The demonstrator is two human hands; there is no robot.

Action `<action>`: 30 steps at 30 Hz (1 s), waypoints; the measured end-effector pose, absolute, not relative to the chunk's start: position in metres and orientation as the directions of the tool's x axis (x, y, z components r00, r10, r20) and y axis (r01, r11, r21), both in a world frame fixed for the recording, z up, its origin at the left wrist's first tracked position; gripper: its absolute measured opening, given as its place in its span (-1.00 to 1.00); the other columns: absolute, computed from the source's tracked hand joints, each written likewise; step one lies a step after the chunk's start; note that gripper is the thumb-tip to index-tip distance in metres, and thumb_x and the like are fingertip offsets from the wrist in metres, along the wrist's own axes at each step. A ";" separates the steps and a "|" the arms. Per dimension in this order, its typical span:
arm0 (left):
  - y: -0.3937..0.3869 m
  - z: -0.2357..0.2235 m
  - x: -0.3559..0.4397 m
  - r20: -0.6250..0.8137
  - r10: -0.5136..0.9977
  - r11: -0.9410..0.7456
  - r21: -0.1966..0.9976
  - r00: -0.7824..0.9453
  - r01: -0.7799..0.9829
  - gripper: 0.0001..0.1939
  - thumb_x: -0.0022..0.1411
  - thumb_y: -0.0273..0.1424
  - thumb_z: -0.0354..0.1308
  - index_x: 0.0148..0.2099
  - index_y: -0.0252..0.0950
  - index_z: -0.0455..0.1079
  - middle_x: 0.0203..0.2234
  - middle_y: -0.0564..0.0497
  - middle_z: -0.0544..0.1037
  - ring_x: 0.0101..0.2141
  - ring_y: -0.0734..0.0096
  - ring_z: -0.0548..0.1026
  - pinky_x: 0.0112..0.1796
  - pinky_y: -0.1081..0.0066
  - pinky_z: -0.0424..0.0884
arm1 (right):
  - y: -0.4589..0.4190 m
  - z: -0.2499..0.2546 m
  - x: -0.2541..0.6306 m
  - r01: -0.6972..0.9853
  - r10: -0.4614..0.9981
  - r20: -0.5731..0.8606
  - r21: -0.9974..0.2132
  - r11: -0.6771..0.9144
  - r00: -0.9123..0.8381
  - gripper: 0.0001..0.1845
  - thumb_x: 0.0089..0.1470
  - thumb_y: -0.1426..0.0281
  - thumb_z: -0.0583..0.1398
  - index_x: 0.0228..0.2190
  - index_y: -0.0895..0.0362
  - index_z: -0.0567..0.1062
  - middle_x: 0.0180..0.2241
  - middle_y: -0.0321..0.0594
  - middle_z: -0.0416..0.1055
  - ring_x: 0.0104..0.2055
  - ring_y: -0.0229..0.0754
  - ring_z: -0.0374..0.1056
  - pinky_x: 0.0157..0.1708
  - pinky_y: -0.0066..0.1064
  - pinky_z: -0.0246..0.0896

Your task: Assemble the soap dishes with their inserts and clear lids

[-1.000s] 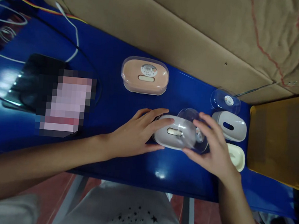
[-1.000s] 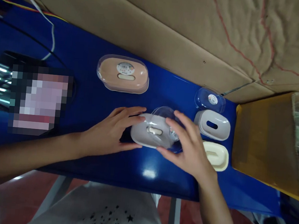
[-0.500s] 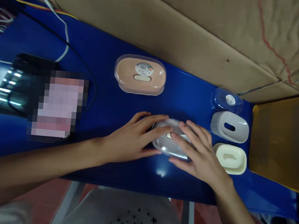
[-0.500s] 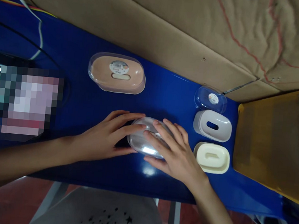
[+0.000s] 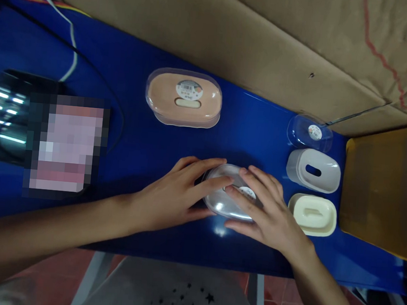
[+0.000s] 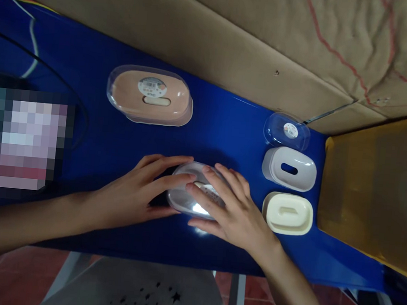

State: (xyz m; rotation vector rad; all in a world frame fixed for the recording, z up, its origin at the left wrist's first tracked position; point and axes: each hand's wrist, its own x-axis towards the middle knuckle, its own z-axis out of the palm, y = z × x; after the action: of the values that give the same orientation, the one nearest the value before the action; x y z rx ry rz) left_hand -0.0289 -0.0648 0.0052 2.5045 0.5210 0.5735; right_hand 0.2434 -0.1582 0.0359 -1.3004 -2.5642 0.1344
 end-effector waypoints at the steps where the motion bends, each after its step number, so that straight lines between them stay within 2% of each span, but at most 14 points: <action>1: -0.065 0.005 -0.029 0.288 0.463 -0.795 0.553 0.838 0.250 -0.36 0.44 -0.34 0.35 0.44 -0.25 0.23 0.40 -0.39 0.36 0.35 -0.12 0.42 0.24 -0.10 0.44 | -0.158 0.037 0.243 0.779 0.803 0.188 -0.197 0.595 -0.565 -0.26 0.33 0.04 0.33 0.38 0.06 0.39 0.41 0.08 0.35 0.53 0.21 0.14 0.35 0.14 0.28; 5: -0.065 0.006 -0.028 0.266 0.471 -0.780 0.571 0.841 0.257 -0.37 0.48 -0.23 0.33 0.45 -0.20 0.23 0.42 -0.34 0.36 0.35 -0.11 0.42 0.25 -0.05 0.41 | -0.159 0.039 0.242 0.784 0.809 0.175 -0.199 0.587 -0.561 -0.29 0.35 0.04 0.32 0.38 0.05 0.39 0.41 0.05 0.36 0.53 0.18 0.13 0.36 0.11 0.26; 9: -0.065 0.008 -0.028 0.258 0.486 -0.757 0.601 0.835 0.255 -0.35 0.50 -0.08 0.29 0.46 -0.21 0.23 0.39 -0.35 0.37 0.28 -0.07 0.47 0.19 0.00 0.48 | -0.159 0.035 0.241 0.790 0.810 0.189 -0.184 0.585 -0.556 -0.31 0.35 0.03 0.32 0.37 0.00 0.40 0.41 -0.01 0.38 0.53 0.15 0.14 0.41 0.10 0.18; 14: -0.064 0.010 -0.031 0.265 0.488 -0.753 0.609 0.832 0.248 -0.40 0.51 -0.14 0.30 0.43 -0.23 0.27 0.40 -0.33 0.37 0.31 -0.06 0.46 0.19 0.01 0.49 | -0.159 0.034 0.244 0.794 0.812 0.237 -0.192 0.577 -0.533 -0.30 0.32 -0.03 0.31 0.36 -0.06 0.42 0.38 -0.05 0.41 0.48 0.14 0.23 0.42 0.10 0.15; 17: -0.063 0.010 -0.032 0.277 0.467 -0.773 0.589 0.840 0.235 -0.42 0.52 -0.11 0.27 0.41 -0.25 0.28 0.40 -0.35 0.37 0.33 -0.05 0.44 0.22 0.00 0.48 | -0.159 0.044 0.252 0.815 0.841 0.167 -0.209 0.541 -0.515 -0.22 0.31 -0.04 0.32 0.41 -0.05 0.34 0.43 -0.01 0.34 0.49 0.20 0.21 0.43 0.17 0.13; 21: -0.060 0.009 -0.032 0.291 0.461 -0.787 0.570 0.839 0.235 -0.39 0.51 -0.11 0.29 0.42 -0.26 0.27 0.39 -0.37 0.38 0.34 -0.04 0.44 0.25 0.01 0.45 | -0.161 0.057 0.263 0.835 0.874 0.053 -0.273 0.479 -0.484 -0.12 0.33 0.01 0.32 0.49 -0.01 0.20 0.44 0.08 0.30 0.42 0.23 0.30 0.35 0.18 0.26; 24: -0.057 0.009 -0.031 0.302 0.468 -0.794 0.556 0.831 0.245 -0.35 0.48 -0.12 0.33 0.44 -0.27 0.26 0.40 -0.37 0.37 0.35 -0.05 0.43 0.25 0.03 0.45 | -0.161 0.058 0.267 0.839 0.883 0.077 -0.284 0.464 -0.463 -0.13 0.35 0.10 0.32 0.52 -0.06 0.14 0.40 0.05 0.35 0.36 0.23 0.38 0.29 0.18 0.35; 26: -0.056 0.009 -0.031 0.300 0.481 -0.802 0.531 0.824 0.274 -0.34 0.47 -0.12 0.34 0.44 -0.24 0.25 0.40 -0.37 0.38 0.33 -0.07 0.45 0.26 -0.02 0.43 | -0.160 0.055 0.267 0.830 0.876 0.099 -0.284 0.479 -0.472 -0.14 0.36 0.15 0.32 0.52 -0.06 0.13 0.39 0.05 0.37 0.37 0.23 0.38 0.27 0.17 0.38; 30: -0.056 0.009 -0.031 0.354 0.466 -0.851 0.430 0.811 0.301 -0.38 0.45 -0.18 0.36 0.43 -0.15 0.28 0.44 -0.37 0.33 0.35 -0.18 0.44 0.31 -0.24 0.33 | -0.158 0.052 0.264 0.822 0.867 0.123 -0.278 0.497 -0.483 -0.14 0.36 0.19 0.32 0.52 -0.04 0.12 0.40 0.07 0.35 0.41 0.24 0.34 0.27 0.17 0.40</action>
State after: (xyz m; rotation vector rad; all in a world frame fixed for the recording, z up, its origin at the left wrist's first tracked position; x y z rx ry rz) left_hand -0.0314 -0.0555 0.0093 2.6408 0.5798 0.6467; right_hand 0.2641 -0.1579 0.0515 -1.4375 -2.4964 0.2648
